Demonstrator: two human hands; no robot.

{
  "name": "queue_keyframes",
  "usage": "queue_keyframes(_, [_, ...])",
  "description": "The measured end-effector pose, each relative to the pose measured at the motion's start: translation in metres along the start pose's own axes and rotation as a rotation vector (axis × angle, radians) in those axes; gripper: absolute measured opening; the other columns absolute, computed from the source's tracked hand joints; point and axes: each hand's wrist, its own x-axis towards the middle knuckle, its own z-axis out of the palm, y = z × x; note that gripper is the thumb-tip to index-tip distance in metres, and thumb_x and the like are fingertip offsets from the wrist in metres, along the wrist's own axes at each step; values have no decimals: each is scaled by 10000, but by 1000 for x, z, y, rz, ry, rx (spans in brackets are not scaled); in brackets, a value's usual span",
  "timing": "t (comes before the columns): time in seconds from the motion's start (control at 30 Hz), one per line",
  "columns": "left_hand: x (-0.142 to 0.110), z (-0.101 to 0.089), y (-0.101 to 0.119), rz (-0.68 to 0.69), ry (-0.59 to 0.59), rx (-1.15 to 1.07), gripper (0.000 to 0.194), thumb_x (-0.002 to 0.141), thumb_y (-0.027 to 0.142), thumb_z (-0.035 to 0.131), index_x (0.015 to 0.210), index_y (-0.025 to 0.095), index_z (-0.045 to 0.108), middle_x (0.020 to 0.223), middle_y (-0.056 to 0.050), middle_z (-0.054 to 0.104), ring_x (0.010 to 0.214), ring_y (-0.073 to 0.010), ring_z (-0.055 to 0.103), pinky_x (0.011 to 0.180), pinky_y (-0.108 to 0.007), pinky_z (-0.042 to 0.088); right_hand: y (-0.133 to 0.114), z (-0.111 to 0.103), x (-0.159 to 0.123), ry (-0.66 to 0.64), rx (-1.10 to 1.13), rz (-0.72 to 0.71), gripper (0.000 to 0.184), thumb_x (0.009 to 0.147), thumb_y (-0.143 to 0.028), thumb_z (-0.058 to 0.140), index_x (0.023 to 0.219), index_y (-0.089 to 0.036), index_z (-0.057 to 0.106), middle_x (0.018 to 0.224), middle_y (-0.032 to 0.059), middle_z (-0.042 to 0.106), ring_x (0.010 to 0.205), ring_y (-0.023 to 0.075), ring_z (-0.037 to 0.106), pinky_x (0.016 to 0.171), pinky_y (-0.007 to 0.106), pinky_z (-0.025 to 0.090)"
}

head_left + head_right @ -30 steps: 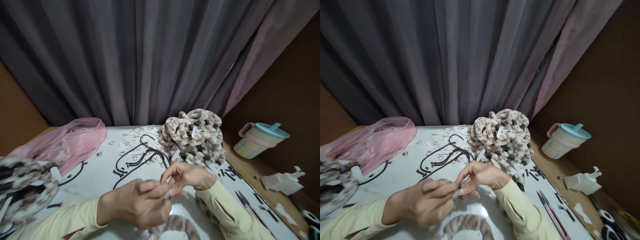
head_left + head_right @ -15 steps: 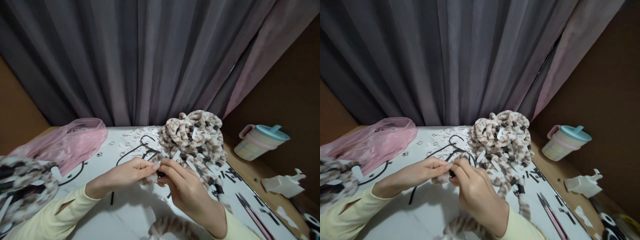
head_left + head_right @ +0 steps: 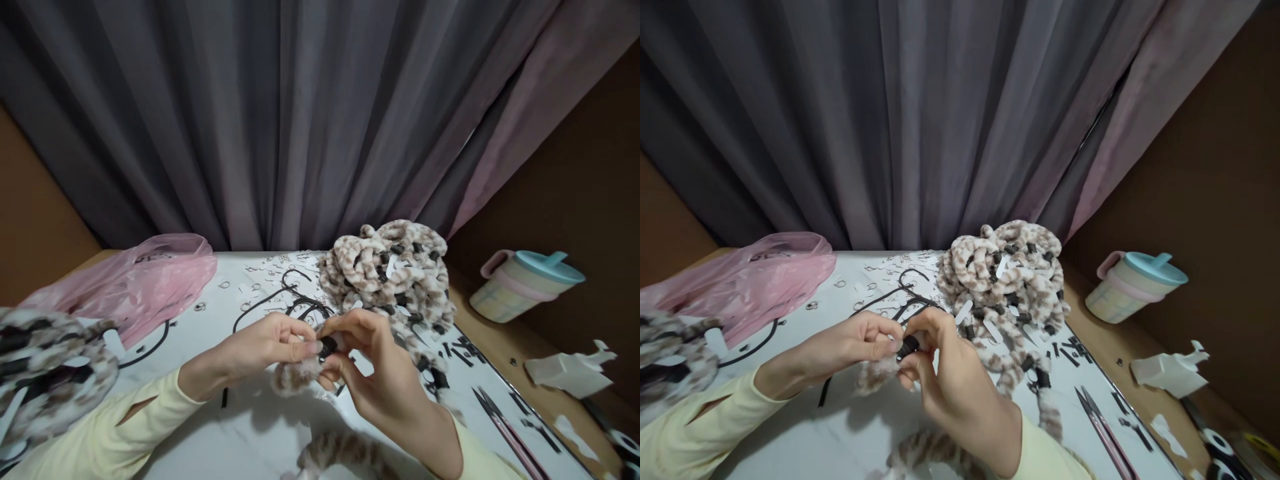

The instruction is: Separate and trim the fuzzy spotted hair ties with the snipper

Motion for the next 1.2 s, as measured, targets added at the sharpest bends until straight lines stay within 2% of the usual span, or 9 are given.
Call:
queue_keyframes(0.13, [-5,5,9,20,28,60,368,758,489,631,777,126,579,523,67,452,452,-44,321,435,-168,222,0,-2,3,-77,113,28,412,818,23,419,1114,-244,315,910,12,565,645,80,594,585,210,533])
queue_keyframes(0.3, [-12,10,17,20,97,198,311,793,442,597,776,134,561,475,88,429,440,-47,315,433,-168,232,1,-7,4,-135,130,36,454,825,22,423,1159,-254,289,1005,36,570,677,84,617,609,228,541])
queue_keyframes(0.43, [-14,12,18,-17,146,213,292,783,430,597,787,143,543,517,64,518,461,-63,398,446,-169,281,2,-7,4,-105,69,-4,453,830,15,429,1179,-241,294,997,45,573,704,91,625,632,223,538])
queue_keyframes(0.53, [-13,11,18,-13,139,221,287,778,421,606,805,140,556,499,71,499,464,-65,398,449,-169,287,3,-8,5,-102,22,-52,477,824,33,423,1198,-236,301,971,40,585,727,93,622,651,211,538])
queue_keyframes(0.77, [-17,10,22,-3,24,187,280,792,399,615,890,139,580,591,59,531,530,-61,432,497,-159,323,-1,-16,7,-115,-111,-99,402,839,17,432,1173,-200,382,891,24,608,687,90,625,664,183,541])
queue_keyframes(0.93, [-26,15,26,-25,109,217,374,794,365,614,1110,171,571,698,35,610,631,-94,521,614,-192,405,-3,-16,6,-59,-222,-174,362,858,-23,450,1178,-185,401,916,41,610,706,99,621,671,180,542])
queue_keyframes(1.03, [-28,16,27,1,159,279,355,818,388,564,1097,173,612,648,35,589,618,-101,516,587,-190,394,-4,-16,3,-55,-257,-197,337,873,-61,468,1178,-194,412,953,53,615,723,108,628,692,196,544])
queue_keyframes(1.2, [-25,13,27,15,196,348,379,836,464,515,1013,162,660,632,25,560,554,-94,467,495,-183,341,-4,-16,2,-64,-269,-224,369,864,-35,447,1195,-193,402,1003,82,621,869,149,643,759,235,548])
